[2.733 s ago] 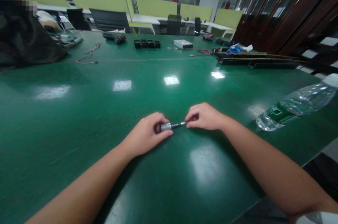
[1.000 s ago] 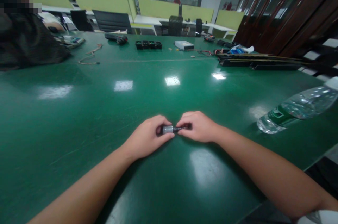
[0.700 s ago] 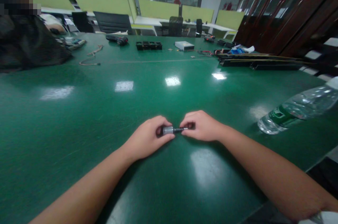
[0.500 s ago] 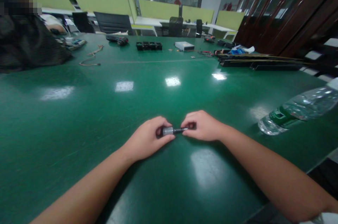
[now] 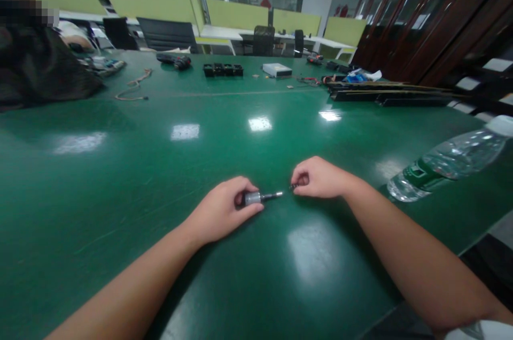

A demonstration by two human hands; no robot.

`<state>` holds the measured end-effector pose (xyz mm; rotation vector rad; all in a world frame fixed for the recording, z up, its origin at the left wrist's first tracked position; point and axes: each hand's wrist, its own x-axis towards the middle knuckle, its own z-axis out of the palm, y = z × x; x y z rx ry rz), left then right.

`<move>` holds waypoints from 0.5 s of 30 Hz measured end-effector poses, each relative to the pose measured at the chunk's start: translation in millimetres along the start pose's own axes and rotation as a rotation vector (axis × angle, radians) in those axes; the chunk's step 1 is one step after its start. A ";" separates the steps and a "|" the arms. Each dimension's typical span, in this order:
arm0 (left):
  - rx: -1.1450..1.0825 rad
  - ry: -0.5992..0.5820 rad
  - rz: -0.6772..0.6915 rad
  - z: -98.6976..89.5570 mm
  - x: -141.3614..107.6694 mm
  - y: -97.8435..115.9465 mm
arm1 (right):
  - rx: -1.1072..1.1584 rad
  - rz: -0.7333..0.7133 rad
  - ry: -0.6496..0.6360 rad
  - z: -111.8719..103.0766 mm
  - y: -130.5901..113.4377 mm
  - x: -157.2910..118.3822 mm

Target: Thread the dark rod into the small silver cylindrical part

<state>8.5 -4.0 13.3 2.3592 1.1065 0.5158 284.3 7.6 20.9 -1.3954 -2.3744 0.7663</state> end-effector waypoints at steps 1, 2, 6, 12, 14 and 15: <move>0.000 -0.001 0.001 0.0 0.0 0.2 | 0.004 0.006 -0.003 -1.1 0.9 -0.3; 0.000 -0.001 0.002 -0.1 0.1 0.3 | 0.010 0.001 -0.010 -1.3 1.1 -0.5; 0.001 -0.005 0.004 -0.1 0.1 0.2 | 0.026 -0.048 -0.032 2.8 -2.2 -0.6; 0.011 -0.004 0.006 1.3 0.5 -2.5 | 0.025 -0.148 0.036 16.3 -11.4 2.3; 0.013 -0.001 0.011 2.1 0.7 -3.6 | 0.021 -0.204 0.086 24.7 -17.4 5.7; 0.012 0.000 0.015 2.4 0.7 -3.9 | 0.026 -0.240 0.114 29.3 -20.7 7.7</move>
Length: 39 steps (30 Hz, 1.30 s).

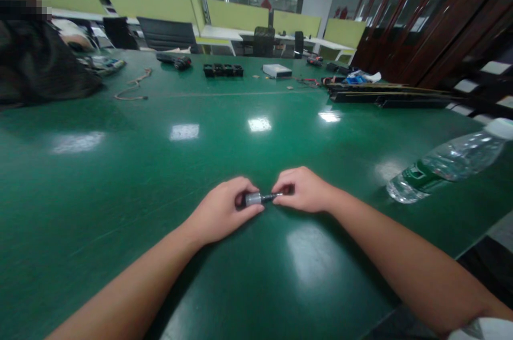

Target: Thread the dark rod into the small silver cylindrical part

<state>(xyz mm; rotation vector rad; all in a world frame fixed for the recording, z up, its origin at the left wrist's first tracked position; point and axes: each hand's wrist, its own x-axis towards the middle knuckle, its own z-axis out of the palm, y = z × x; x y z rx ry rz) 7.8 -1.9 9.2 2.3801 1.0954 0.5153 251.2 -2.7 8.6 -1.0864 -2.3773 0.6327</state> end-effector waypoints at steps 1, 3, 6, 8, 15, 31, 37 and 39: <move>0.000 0.002 0.004 0.2 0.0 -0.1 | -0.010 -0.043 0.022 4.8 -2.5 2.2; -0.003 0.010 0.012 0.4 -0.3 0.3 | -0.064 -0.106 0.049 12.4 -6.0 5.7; -0.008 0.017 0.024 -0.2 -0.9 1.6 | -0.080 -0.110 0.066 16.6 -6.7 7.1; -0.010 0.014 0.022 -0.8 -1.1 2.2 | -0.069 -0.102 0.071 15.9 -5.3 6.0; -0.004 0.005 0.018 -1.6 -0.7 2.4 | -0.048 -0.116 0.066 15.5 -5.1 3.0; -0.010 0.010 0.042 -2.1 -0.4 1.5 | -0.011 -0.090 0.061 15.1 -9.8 1.5; 0.000 0.011 0.039 -1.6 -0.7 0.5 | -0.010 -0.107 0.057 15.5 -11.1 1.7; 0.001 0.011 0.035 -1.3 -1.0 0.2 | -0.009 -0.116 0.056 15.5 -11.0 2.1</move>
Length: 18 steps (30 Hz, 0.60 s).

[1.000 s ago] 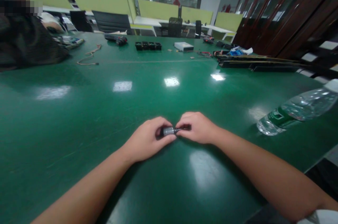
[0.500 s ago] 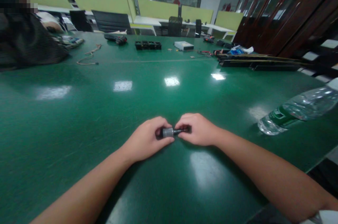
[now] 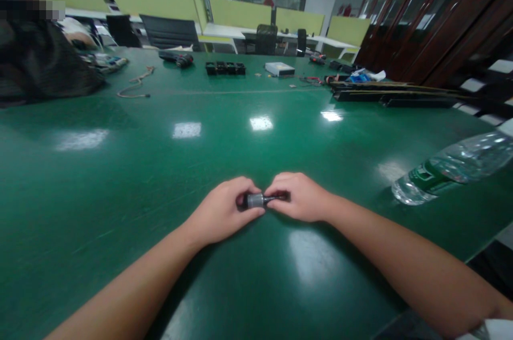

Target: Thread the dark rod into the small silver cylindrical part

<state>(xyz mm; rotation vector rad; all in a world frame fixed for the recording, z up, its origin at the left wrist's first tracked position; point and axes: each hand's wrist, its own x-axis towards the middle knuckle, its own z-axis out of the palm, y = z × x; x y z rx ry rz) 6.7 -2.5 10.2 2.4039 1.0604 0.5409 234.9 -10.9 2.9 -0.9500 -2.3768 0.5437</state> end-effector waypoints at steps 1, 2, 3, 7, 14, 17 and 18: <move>0.000 -0.001 -0.003 0.1 -0.1 0.0 | -0.002 -0.003 0.000 0.0 0.2 0.1; 0.000 -0.002 -0.006 0.0 -0.2 0.1 | -0.004 -0.006 0.000 -0.2 0.4 0.2; 0.000 -0.003 -0.008 -0.1 -0.3 0.4 | -0.006 -0.008 -0.001 -0.4 0.7 0.2; -0.001 -0.007 -0.007 -1.1 0.0 1.9 | -0.005 -0.002 -0.003 -1.6 1.7 -0.3; -0.009 -0.016 -0.013 -1.5 0.2 1.8 | 0.006 0.029 -0.007 -3.4 2.3 -1.4; -0.013 -0.017 -0.009 -1.1 -0.2 0.6 | 0.001 0.044 -0.017 -4.7 2.4 -1.4; -0.012 -0.018 -0.010 -1.0 -0.3 0.4 | 0.000 0.049 -0.021 -5.5 2.6 -1.5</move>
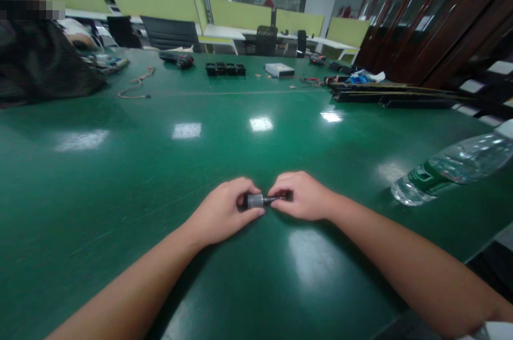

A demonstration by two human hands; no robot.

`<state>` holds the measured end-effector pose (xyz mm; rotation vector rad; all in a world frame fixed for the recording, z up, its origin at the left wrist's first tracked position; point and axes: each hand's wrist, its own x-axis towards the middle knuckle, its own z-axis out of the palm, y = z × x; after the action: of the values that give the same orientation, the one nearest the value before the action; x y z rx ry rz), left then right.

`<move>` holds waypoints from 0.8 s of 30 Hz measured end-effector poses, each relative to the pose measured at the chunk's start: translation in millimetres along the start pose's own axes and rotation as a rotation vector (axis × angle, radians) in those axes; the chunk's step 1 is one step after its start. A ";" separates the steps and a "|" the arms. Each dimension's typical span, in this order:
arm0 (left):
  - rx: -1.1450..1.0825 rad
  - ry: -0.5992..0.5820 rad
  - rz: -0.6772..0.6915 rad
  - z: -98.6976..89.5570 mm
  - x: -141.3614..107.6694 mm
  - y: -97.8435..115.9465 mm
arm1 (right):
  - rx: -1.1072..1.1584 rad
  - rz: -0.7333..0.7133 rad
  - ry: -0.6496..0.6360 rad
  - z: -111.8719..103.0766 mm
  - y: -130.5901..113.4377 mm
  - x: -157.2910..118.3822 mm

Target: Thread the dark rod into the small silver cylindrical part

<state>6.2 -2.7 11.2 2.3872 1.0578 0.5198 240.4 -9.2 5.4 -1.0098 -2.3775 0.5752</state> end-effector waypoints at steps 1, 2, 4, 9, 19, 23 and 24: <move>0.000 -0.002 -0.002 0.1 -0.1 -0.1 | 0.001 0.004 -0.005 -0.9 0.2 -0.1; 0.001 -0.002 -0.004 0.1 -0.1 -0.1 | 0.002 0.008 -0.011 -2.0 0.4 -0.3; 0.000 -0.001 -0.009 -0.1 -0.1 0.4 | 0.009 0.014 -0.024 -4.5 1.0 -0.9; 0.002 -0.007 -0.015 -0.6 0.5 1.8 | 0.013 0.040 -0.051 -12.0 3.5 -2.5; 0.013 0.003 -0.014 -0.2 1.5 3.9 | 0.064 0.249 -0.160 -38.4 26.2 -9.8; 0.019 -0.002 -0.012 -0.7 1.9 4.5 | 0.121 0.257 -0.184 -40.1 27.1 -9.0; 0.020 -0.004 -0.013 -0.7 2.0 4.4 | 0.131 0.247 -0.186 -38.6 26.0 -8.2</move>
<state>9.6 -3.6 14.5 2.3961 1.0801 0.5018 282.0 8.4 19.4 -1.2465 -2.3502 0.9397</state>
